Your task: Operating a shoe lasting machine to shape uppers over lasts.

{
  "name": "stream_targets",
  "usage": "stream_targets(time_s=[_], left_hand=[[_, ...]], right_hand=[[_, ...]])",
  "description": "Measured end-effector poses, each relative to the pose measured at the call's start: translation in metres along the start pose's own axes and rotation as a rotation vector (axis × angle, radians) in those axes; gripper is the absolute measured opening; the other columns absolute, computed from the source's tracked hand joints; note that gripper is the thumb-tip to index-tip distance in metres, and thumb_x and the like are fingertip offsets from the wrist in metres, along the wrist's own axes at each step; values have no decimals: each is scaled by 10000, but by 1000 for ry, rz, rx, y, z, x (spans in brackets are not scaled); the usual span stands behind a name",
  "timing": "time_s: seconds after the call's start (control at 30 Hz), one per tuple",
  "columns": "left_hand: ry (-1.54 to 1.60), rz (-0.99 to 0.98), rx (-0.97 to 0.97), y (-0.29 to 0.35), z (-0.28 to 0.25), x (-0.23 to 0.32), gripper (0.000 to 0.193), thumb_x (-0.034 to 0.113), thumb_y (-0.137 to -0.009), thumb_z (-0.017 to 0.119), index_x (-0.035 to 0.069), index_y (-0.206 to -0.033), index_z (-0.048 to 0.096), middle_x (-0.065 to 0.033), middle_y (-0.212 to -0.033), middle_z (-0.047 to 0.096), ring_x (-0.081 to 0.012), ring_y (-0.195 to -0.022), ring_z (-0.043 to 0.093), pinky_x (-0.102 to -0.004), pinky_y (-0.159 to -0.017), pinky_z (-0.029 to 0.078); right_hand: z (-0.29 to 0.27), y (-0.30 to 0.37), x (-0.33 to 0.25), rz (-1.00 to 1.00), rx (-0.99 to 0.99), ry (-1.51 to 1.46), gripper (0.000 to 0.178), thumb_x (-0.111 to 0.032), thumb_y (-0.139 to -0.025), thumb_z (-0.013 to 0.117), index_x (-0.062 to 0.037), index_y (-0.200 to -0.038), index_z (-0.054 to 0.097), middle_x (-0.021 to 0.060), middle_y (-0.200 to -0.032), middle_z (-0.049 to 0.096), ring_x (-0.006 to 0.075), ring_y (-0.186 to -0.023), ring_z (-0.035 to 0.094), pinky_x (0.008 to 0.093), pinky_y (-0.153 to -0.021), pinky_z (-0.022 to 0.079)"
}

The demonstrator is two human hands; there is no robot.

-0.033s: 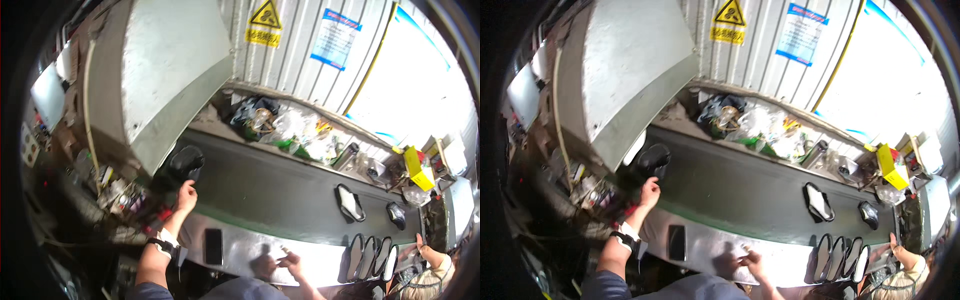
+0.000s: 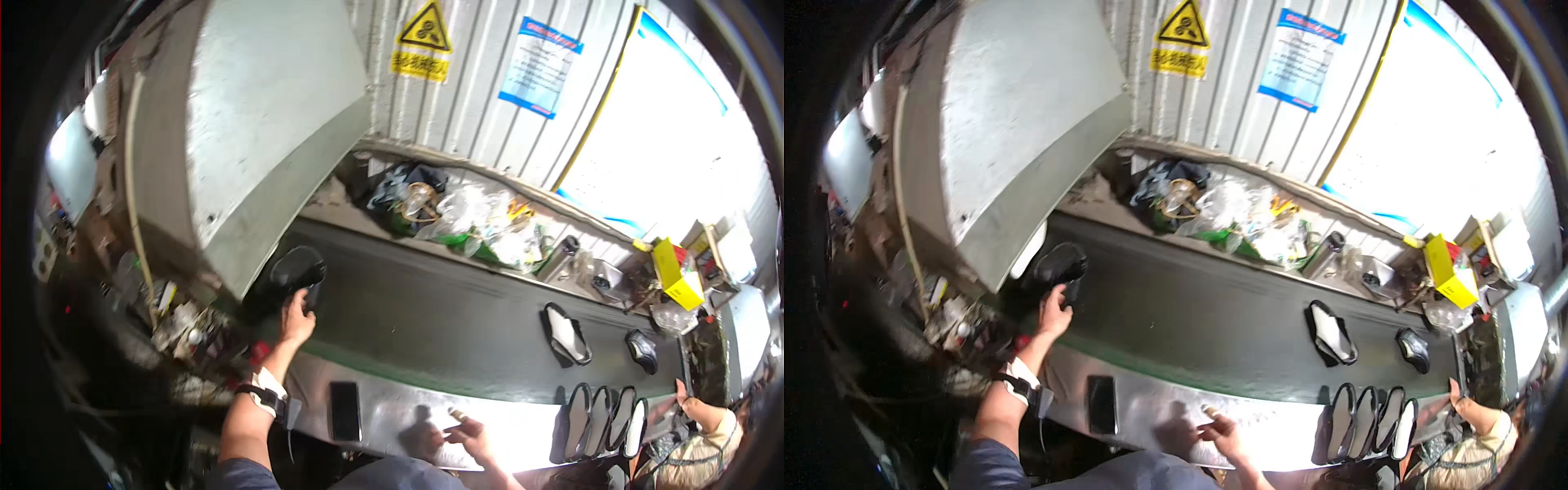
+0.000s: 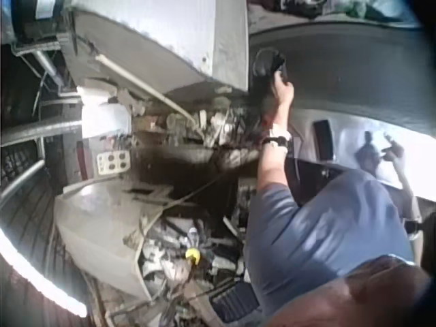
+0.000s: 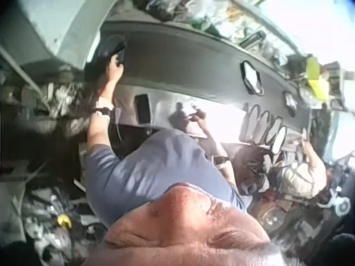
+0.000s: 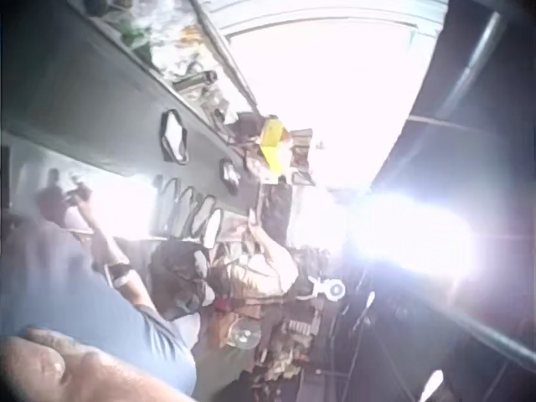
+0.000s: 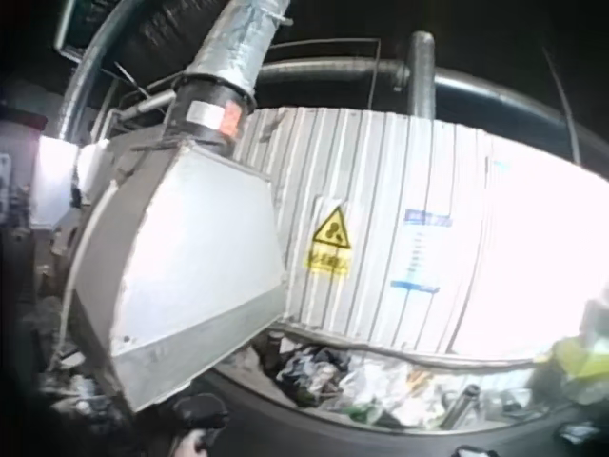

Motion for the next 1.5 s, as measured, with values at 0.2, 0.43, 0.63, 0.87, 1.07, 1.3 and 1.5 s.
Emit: stream_targets(time_s=[0.2,0.43,0.63,0.87,1.07,1.3,1.5], left_hand=[[-74,353,-528,-90,34,83,359,108,-778,657,61,-1128,720,-202,-1027,731,-348,-1020,694,-398,-940,536],[105,350,-149,-164,26,30,574,155,-780,802,31,-1311,621,-197,-1156,701,-321,-1083,673,-406,-939,517],[-53,-206,-164,-231,15,-247,981,248,-744,830,-10,-1532,306,-271,-1568,336,-388,-1460,323,-407,-1218,217],[186,-391,-92,-170,42,-197,1150,46,-674,808,85,-1600,128,-287,-1533,369,-416,-1348,469,-452,-1124,391],[-259,259,-103,-45,-14,-20,747,33,-622,775,128,-1335,577,-206,-1407,448,-455,-1304,406,-500,-1111,366],[-12,1030,-363,131,-17,176,434,36,-617,741,149,-1036,718,-160,-1317,500,-364,-1247,467,-494,-1059,421],[160,1418,-330,289,42,199,290,198,-784,669,255,-1069,679,-97,-1283,519,-268,-1225,463,-485,-1109,354]], right_hand=[[5,-33,-43,3,182,-134,589,-101,-971,661,4,-1485,395,213,-1123,705,250,-947,716,354,-837,597],[45,-86,-72,90,229,-918,808,-119,-988,632,-294,-1588,120,152,-1441,484,351,-1270,535,699,-1037,417],[29,-87,-71,244,287,-1099,762,1,-943,648,-333,-1519,278,120,-1408,510,351,-1280,532,745,-1084,319],[20,-28,-72,197,136,-1136,647,-169,-925,711,-295,-1472,389,83,-1413,500,328,-1333,475,691,-1049,402],[-4,22,-34,-58,50,-1037,617,-265,-915,724,-191,-1449,425,69,-1365,551,310,-1275,528,627,-956,509],[-47,57,3,-80,195,-1226,531,-366,-975,623,-69,-1392,483,148,-1388,539,354,-1264,535,607,-1007,503],[-64,78,21,-93,323,-1195,467,-360,-969,627,-61,-1320,549,144,-1279,602,324,-1229,556,584,-1049,463]])
Point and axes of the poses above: each hand's wrist, its own y-axis away from the middle knuckle, its own z-axis out of the palm, x = y × z, the point moved 2 cm from there along -y, towards the middle knuckle
